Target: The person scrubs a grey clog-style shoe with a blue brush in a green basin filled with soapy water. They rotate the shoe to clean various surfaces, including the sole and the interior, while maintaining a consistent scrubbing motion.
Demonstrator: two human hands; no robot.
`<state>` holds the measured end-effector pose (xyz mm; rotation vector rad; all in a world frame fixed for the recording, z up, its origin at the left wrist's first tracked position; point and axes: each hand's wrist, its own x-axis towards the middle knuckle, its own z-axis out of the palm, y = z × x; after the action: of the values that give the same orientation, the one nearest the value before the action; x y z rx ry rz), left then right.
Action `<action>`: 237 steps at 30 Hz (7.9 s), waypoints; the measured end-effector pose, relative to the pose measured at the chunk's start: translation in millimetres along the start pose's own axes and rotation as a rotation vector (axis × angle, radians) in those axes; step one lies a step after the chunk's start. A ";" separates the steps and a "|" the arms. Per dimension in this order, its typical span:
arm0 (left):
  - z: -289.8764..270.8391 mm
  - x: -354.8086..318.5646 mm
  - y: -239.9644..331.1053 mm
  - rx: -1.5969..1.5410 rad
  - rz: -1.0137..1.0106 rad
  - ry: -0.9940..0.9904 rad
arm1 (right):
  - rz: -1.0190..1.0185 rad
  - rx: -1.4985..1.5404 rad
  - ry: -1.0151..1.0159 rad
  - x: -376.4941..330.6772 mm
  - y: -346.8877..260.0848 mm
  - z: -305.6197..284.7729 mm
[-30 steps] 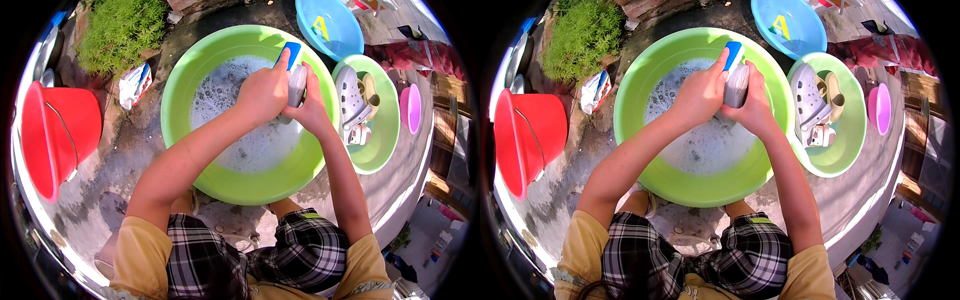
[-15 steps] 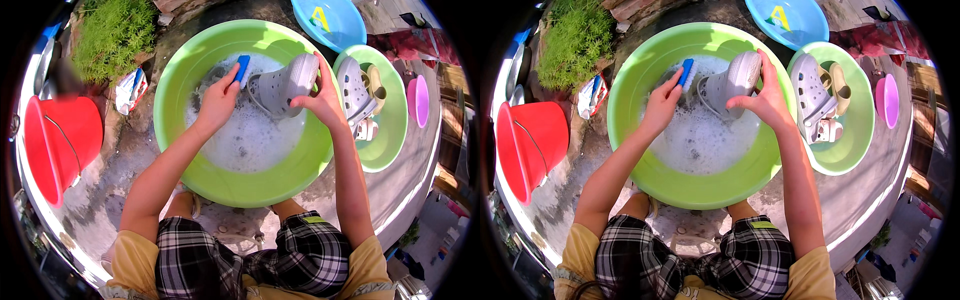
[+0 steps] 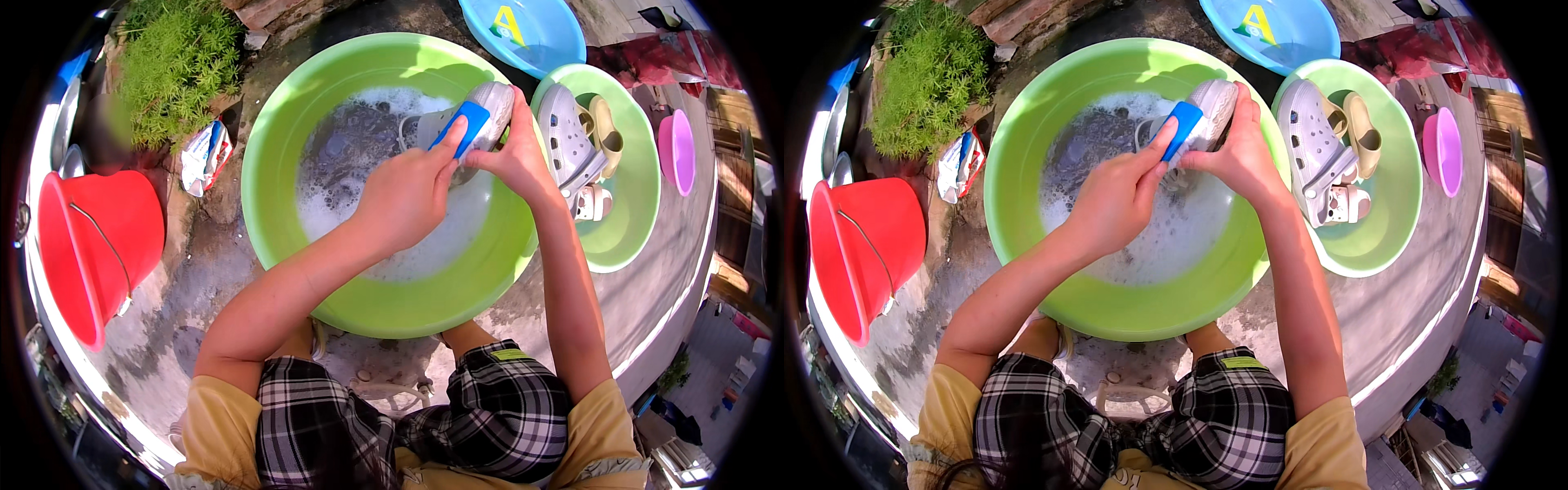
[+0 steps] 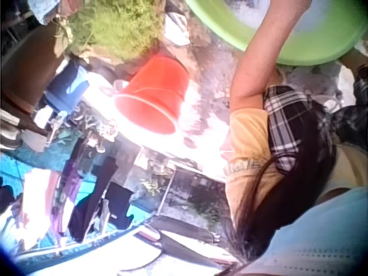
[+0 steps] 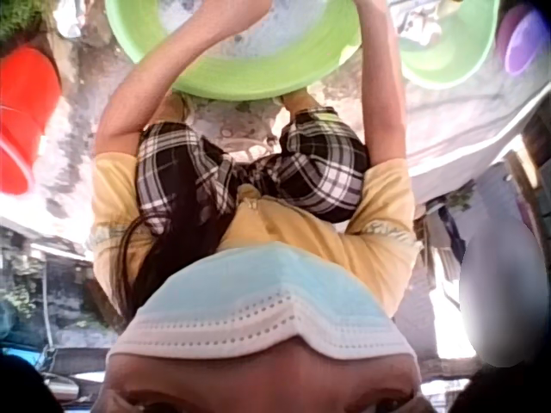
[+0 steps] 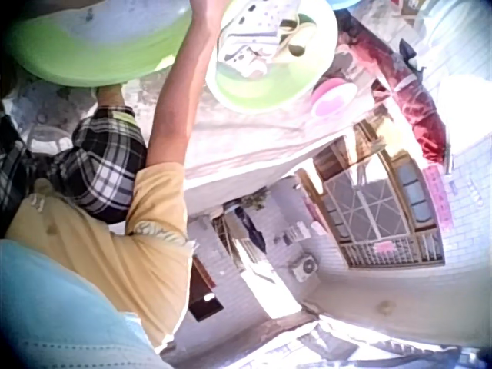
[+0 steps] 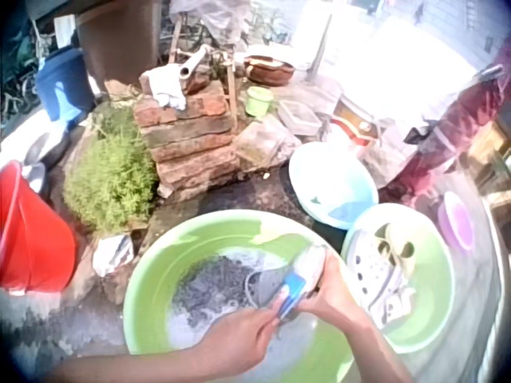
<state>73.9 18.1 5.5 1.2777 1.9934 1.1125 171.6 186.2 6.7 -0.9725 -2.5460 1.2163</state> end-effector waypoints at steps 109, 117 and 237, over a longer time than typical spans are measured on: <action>109.4 -15.2 -40.9 -0.050 0.058 -0.054 | 0.229 0.019 0.283 -144.3 45.3 6.0; 91.7 -32.6 -21.5 -0.198 0.150 -0.179 | 0.159 -0.080 0.246 -146.7 43.9 5.4; 64.7 15.3 -108.2 0.330 -0.320 -0.334 | 0.187 -0.048 0.143 -144.5 34.5 11.7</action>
<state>65.2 31.7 -120.5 1.1517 2.0759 0.4010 296.1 105.5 -7.8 -1.2843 -2.4290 1.0899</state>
